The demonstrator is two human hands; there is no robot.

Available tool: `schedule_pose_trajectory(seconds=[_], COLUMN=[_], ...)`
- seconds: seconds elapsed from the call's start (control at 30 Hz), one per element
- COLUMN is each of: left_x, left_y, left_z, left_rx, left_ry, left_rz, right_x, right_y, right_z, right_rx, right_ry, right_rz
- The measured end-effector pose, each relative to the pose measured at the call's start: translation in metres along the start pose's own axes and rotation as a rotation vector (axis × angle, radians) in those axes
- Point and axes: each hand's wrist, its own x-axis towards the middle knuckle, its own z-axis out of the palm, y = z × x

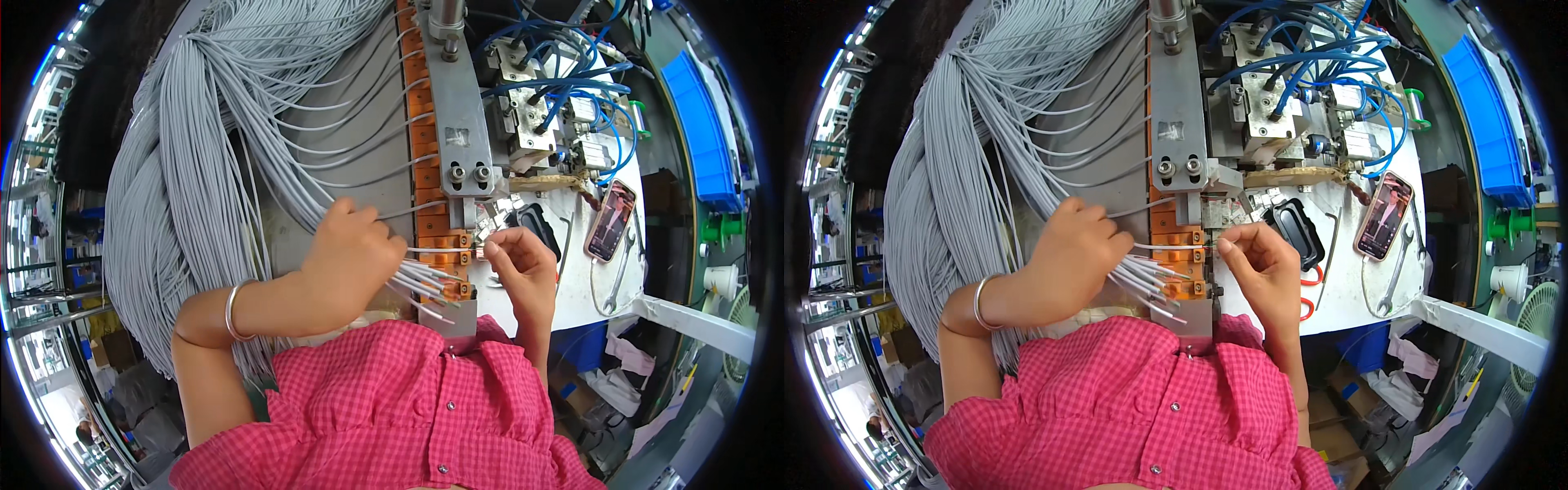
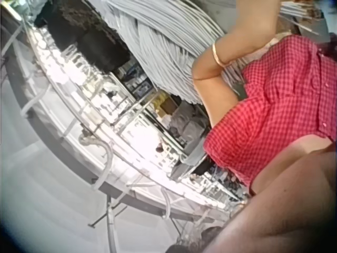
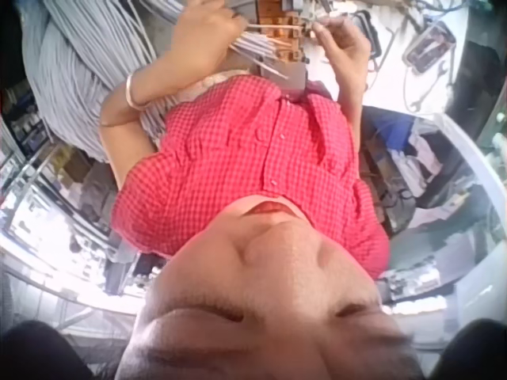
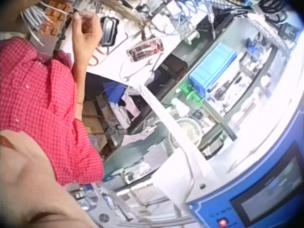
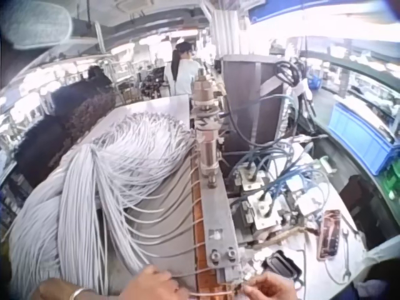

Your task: The person arranges a large bundle of cables on the table, then inserts the ends of the wires one by one into a machine.

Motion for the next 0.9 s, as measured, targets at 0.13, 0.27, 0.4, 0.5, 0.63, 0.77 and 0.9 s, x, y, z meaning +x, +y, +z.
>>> schedule_pose_trajectory(seconds=[0.13,0.27,0.4,0.5,0.63,0.77,0.9], left_x=[0.005,0.009,0.008,0.010,0.011,0.012,0.013], left_y=[0.004,0.009,0.008,0.006,0.006,0.007,0.005], left_z=[-0.001,0.003,0.002,0.001,0.002,0.005,0.005], left_rx=[-0.148,-0.267,-0.235,-0.212,-0.236,-0.258,-0.306], left_ry=[0.143,0.223,0.232,0.227,0.267,0.296,0.298], left_rz=[0.007,0.086,0.030,0.076,0.058,0.086,0.094], right_x=[-0.002,0.001,0.000,-0.001,-0.002,-0.001,0.004], right_y=[-0.009,-0.013,-0.008,-0.002,-0.009,-0.004,0.004], right_z=[0.008,0.013,0.016,0.014,0.016,0.007,0.000], right_rx=[-0.092,-0.169,-0.025,-0.024,0.130,0.232,0.484], right_ry=[-0.047,-0.195,-0.082,0.024,0.051,-0.087,-0.406], right_rz=[-0.080,-0.239,-0.133,-0.142,0.008,0.018,0.156])
